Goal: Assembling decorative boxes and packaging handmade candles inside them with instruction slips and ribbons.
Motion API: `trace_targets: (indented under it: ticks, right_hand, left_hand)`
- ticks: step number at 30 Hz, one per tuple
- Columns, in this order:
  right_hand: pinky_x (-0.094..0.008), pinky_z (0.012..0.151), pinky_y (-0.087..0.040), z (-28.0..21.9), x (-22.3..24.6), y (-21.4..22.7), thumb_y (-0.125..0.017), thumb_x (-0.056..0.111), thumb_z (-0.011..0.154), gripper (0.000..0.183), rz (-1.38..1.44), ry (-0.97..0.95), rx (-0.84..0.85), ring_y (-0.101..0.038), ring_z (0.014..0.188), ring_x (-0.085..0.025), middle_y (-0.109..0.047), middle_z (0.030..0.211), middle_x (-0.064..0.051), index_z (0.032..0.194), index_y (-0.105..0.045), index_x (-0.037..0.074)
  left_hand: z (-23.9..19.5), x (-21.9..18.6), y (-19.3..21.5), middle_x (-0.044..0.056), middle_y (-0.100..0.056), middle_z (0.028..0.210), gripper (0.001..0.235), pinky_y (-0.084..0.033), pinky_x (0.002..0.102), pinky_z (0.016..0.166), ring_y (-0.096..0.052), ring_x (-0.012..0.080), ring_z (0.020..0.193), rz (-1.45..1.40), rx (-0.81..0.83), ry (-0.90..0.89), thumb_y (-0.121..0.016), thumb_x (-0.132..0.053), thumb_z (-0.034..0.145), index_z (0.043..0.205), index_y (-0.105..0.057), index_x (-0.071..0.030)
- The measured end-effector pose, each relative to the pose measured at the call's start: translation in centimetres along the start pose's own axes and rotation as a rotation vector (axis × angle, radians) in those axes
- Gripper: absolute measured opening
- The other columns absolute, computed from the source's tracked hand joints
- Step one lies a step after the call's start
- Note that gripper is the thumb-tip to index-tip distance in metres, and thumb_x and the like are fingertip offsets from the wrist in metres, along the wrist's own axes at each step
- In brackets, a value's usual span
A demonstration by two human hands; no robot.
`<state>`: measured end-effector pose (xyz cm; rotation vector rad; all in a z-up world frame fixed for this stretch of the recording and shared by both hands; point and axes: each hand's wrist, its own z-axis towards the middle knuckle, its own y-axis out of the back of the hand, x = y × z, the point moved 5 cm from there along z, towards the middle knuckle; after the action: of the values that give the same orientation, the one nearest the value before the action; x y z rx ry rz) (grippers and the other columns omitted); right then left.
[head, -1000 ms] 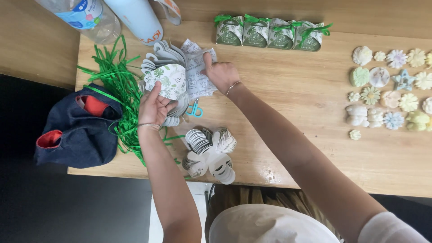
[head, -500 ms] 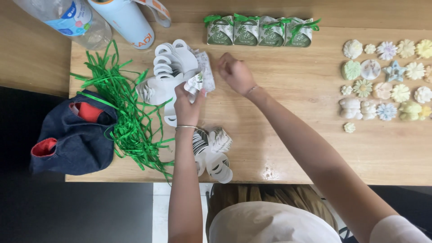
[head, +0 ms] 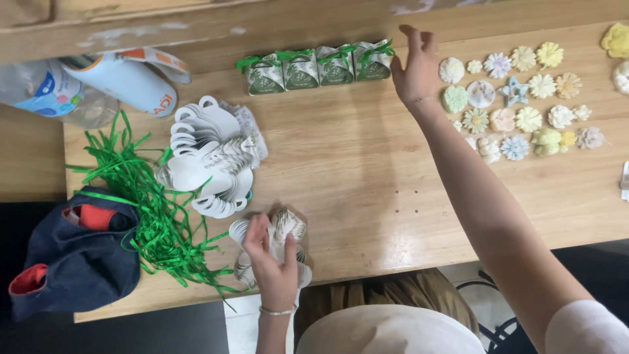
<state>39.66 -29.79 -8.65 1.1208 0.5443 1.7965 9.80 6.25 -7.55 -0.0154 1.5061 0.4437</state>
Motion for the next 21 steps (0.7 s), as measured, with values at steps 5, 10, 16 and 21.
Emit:
trace_targets:
  ticks: [5, 10, 16, 21]
  right_hand:
    - [-0.062, 0.088, -0.046, 1.3, -1.7, -4.3, -0.08, 0.014, 0.084, 0.059, -0.156, 0.026, 0.179, -0.052, 0.12, -0.043, -0.047, 0.138, -0.022, 0.138, -0.058, 0.022]
    - [-0.06, 0.091, -0.045, -1.7, -1.5, -4.9, -0.077, 0.016, 0.087, 0.032, -0.094, -0.067, 0.206, -0.053, 0.123, -0.038, -0.055, 0.13, -0.014, 0.118, -0.07, 0.023]
    - [-0.049, 0.087, -0.05, -6.7, 0.5, -0.4, -0.072, 0.007, 0.092, 0.019, 0.026, -0.085, 0.111, -0.061, 0.109, -0.034, -0.064, 0.116, -0.011, 0.108, -0.071, 0.016]
    - [-0.042, 0.086, -0.055, -13.3, 3.0, 3.5, -0.074, 0.001, 0.087, 0.022, 0.337, -0.082, 0.255, -0.066, 0.099, -0.034, -0.063, 0.108, -0.013, 0.107, -0.073, 0.01]
  left_hand:
    - [-1.9, -3.8, -1.9, 0.018, -0.061, 0.132, 0.039, -0.047, 0.043, 0.107, -0.059, 0.0343, 0.126, 0.213, 0.156, -0.107, -0.069, -0.002, 0.091, 0.127, -0.056, -0.001]
    - [-2.1, -5.3, -3.1, 0.017, -0.063, 0.127, 0.02, -0.05, 0.042, 0.1, -0.062, 0.0346, 0.12, 0.245, 0.217, -0.112, -0.069, -0.003, 0.09, 0.11, -0.066, -0.004]
    - [-0.7, -7.4, -3.8, 0.015, -0.064, 0.125, 0.015, -0.053, 0.042, 0.098, -0.064, 0.0339, 0.116, 0.255, 0.226, -0.192, -0.068, -0.003, 0.091, 0.106, -0.069, -0.005]
    - [-0.2, -8.4, -5.8, 0.018, -0.062, 0.127, 0.03, -0.05, 0.045, 0.1, -0.061, 0.0395, 0.12, 0.293, 0.409, -0.247, -0.07, -0.006, 0.093, 0.122, -0.06, -0.004]
